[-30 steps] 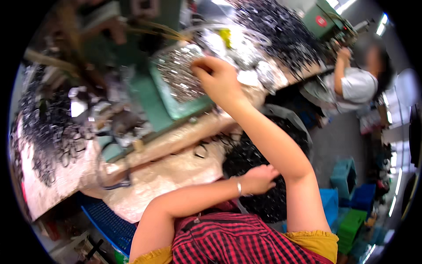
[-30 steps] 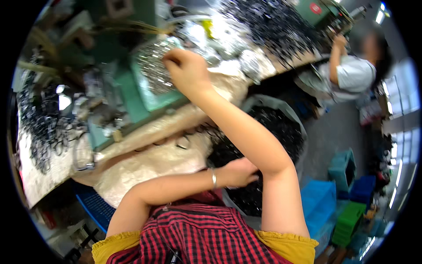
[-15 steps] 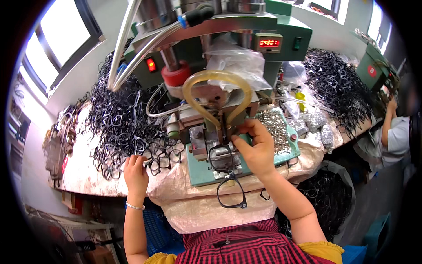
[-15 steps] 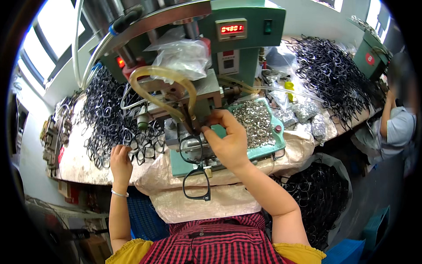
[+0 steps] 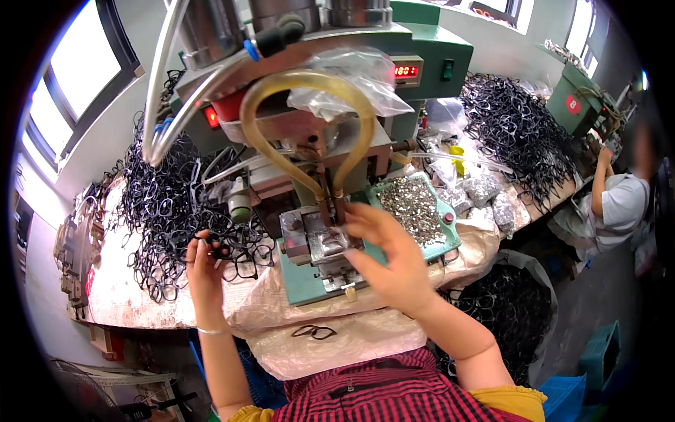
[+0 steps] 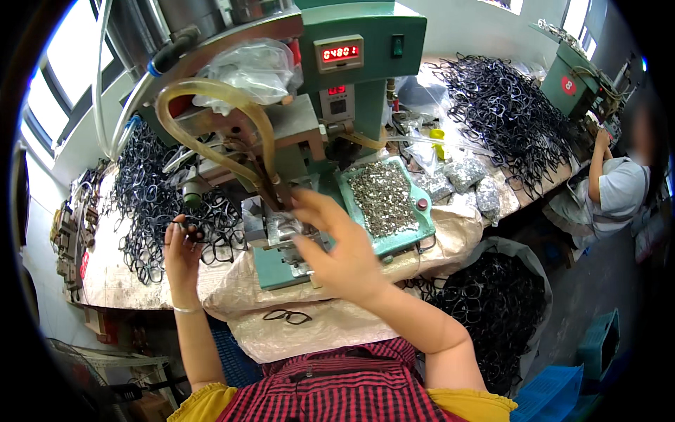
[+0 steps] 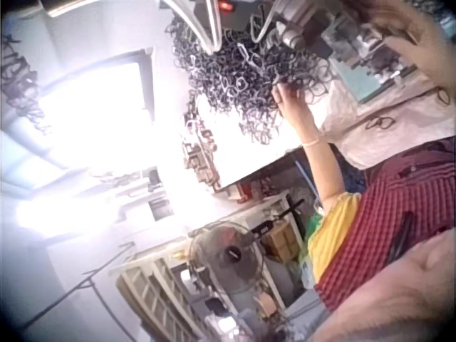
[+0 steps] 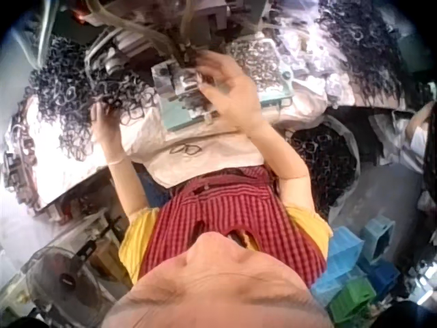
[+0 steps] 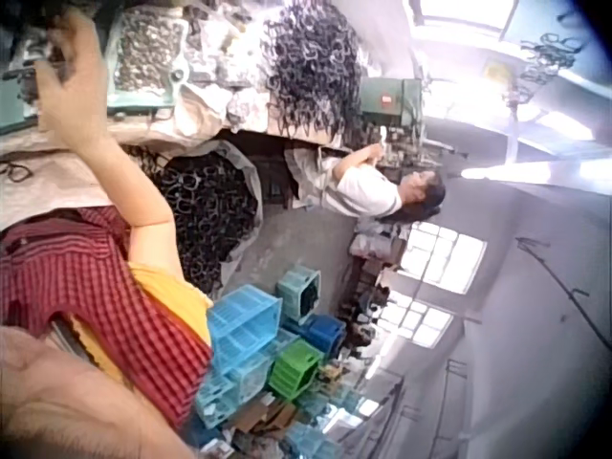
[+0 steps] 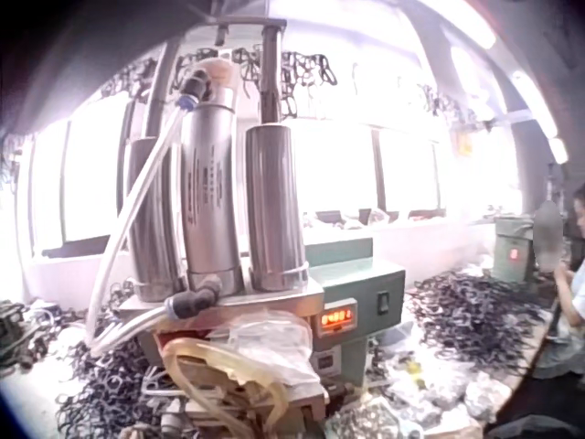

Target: The person assembles eyeglasses by inserting small metal components into the frame using a press machine. They repeatedly pick up frames, place them under the press, and add components before pressing them into place.

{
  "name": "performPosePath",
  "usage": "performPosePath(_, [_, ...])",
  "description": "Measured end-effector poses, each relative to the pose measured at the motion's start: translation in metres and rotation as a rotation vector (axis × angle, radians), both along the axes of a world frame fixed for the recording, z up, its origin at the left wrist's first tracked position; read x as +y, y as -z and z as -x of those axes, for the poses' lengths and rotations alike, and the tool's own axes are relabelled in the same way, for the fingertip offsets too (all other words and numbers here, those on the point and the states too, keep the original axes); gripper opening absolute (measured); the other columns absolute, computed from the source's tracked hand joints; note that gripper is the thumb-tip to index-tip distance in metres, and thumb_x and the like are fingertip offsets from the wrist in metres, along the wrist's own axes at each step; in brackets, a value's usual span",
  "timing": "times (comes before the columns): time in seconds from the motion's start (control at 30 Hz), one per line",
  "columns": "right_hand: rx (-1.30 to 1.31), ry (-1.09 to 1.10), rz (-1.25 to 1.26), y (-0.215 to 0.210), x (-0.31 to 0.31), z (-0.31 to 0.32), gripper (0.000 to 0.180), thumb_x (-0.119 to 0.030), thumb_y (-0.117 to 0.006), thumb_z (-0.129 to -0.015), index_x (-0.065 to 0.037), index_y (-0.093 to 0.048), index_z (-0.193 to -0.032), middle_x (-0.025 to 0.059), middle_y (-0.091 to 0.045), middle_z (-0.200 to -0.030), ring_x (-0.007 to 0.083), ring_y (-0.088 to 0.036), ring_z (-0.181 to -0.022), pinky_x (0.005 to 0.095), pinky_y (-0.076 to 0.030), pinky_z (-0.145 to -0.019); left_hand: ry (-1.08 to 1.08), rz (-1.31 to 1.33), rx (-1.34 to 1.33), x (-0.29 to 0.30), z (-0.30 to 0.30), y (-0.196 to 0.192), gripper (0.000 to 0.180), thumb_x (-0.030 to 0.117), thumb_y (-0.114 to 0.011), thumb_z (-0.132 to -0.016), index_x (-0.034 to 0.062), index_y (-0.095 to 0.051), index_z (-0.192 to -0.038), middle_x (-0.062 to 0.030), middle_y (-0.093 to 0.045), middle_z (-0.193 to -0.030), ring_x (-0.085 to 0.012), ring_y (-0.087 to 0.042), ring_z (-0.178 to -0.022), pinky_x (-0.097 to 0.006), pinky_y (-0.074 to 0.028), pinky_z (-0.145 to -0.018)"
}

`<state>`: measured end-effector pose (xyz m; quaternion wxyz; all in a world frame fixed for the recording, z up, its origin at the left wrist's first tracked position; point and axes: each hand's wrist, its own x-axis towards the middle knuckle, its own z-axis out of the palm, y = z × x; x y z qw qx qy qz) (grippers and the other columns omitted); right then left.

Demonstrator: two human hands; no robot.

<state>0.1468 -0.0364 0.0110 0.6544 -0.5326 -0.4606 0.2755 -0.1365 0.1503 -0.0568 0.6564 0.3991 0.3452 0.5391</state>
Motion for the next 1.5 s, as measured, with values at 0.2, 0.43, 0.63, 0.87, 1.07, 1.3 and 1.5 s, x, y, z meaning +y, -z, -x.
performPosePath(0.2, [-0.97, 0.651, 0.379, 0.06, -0.065, -0.077, 0.023, -0.008, -0.078, -0.074, -0.003, -0.072, -0.096, 0.0111, -0.068, -0.089, 0.0321, -0.061, -0.09, 0.0433, -0.049, -0.083, 0.201, -1.356, 0.628, -0.103, -0.066, -0.077, 0.028, 0.005, -0.062, -0.087, 0.0083, -0.068, -0.115, -0.0107, -0.068, -0.107, -0.0227, -0.063, -0.092, -0.04, -0.055, -0.082])
performPosePath(0.43, [-0.89, 0.64, 0.126, 0.075, -0.013, -0.101, 0.008, -0.007, -0.075, -0.076, -0.005, -0.069, -0.081, 0.0097, -0.066, -0.08, 0.0316, -0.06, -0.087, 0.0421, -0.048, -0.079, 0.541, -1.581, 0.784, -0.101, -0.111, -0.098, 0.05, 0.006, -0.067, -0.071, 0.0144, -0.069, -0.12, -0.0051, -0.065, -0.119, -0.0265, -0.058, -0.09, -0.041, -0.052, -0.086])
performPosePath(0.63, [-1.036, 0.428, 0.104, 0.084, 0.003, -0.093, 0.009, -0.009, -0.07, -0.076, -0.008, -0.067, -0.085, 0.0083, -0.067, -0.1, 0.0314, -0.059, -0.104, 0.0428, -0.049, -0.076, 0.578, -1.493, 0.789, -0.099, -0.111, -0.1, 0.043, 0.011, -0.07, -0.073, 0.017, -0.073, -0.116, -0.0044, -0.069, -0.12, -0.0274, -0.06, -0.086, -0.039, -0.053, -0.081])
performPosePath(0.87, [-0.906, 0.509, -0.003, 0.083, 0.026, -0.113, 0.011, 0.0, -0.062, -0.087, -0.002, -0.062, -0.097, 0.0105, -0.068, -0.098, 0.0305, -0.066, -0.09, 0.0375, -0.052, -0.077, 0.295, -1.492, 0.811, -0.121, -0.09, -0.07, 0.046, 0.013, -0.072, -0.076, 0.0129, -0.067, -0.122, -0.0084, -0.06, -0.135, -0.0265, -0.057, -0.095, -0.047, -0.048, -0.1])
performPosePath(1.07, [0.308, 0.574, -0.131, 0.121, -0.032, -0.114, 0.009, -0.003, -0.06, -0.095, -0.002, -0.063, -0.103, 0.0051, -0.068, -0.094, 0.0141, -0.065, -0.084, 0.0267, -0.052, -0.08, -0.679, -0.89, 1.039, -0.125, 0.017, -0.044, 0.027, -0.009, -0.066, -0.079, -0.0017, -0.065, -0.105, -0.0109, -0.068, -0.099, -0.0254, -0.062, -0.094, -0.036, -0.048, -0.085])
performPosePath(1.3, [0.096, 0.359, -0.03, 0.089, 0.033, -0.077, 0.012, -0.001, -0.066, -0.092, 0.001, -0.07, -0.102, 0.0019, -0.069, -0.09, 0.0084, -0.063, -0.083, 0.0232, -0.049, -0.078, -0.478, -1.145, 1.56, 0.02, 0.028, -0.042, 0.012, 0.003, -0.068, -0.079, 0.0097, -0.071, -0.088, -0.012, -0.061, -0.13, -0.0382, -0.053, -0.117, -0.048, -0.036, -0.108])
performPosePath(1.5, [-0.202, 0.499, 0.15, 0.089, 0.011, -0.077, 0.014, -0.003, -0.072, -0.085, 0.001, -0.073, -0.099, 0.0092, -0.073, -0.096, 0.0171, -0.067, -0.089, 0.0288, -0.051, -0.085, -0.466, -1.012, 1.863, 0.094, 0.044, 0.043, 0.023, 0.0, -0.064, -0.076, 0.0129, -0.077, -0.09, -0.0102, -0.046, -0.152, -0.0385, -0.045, -0.127, -0.05, -0.021, -0.121])
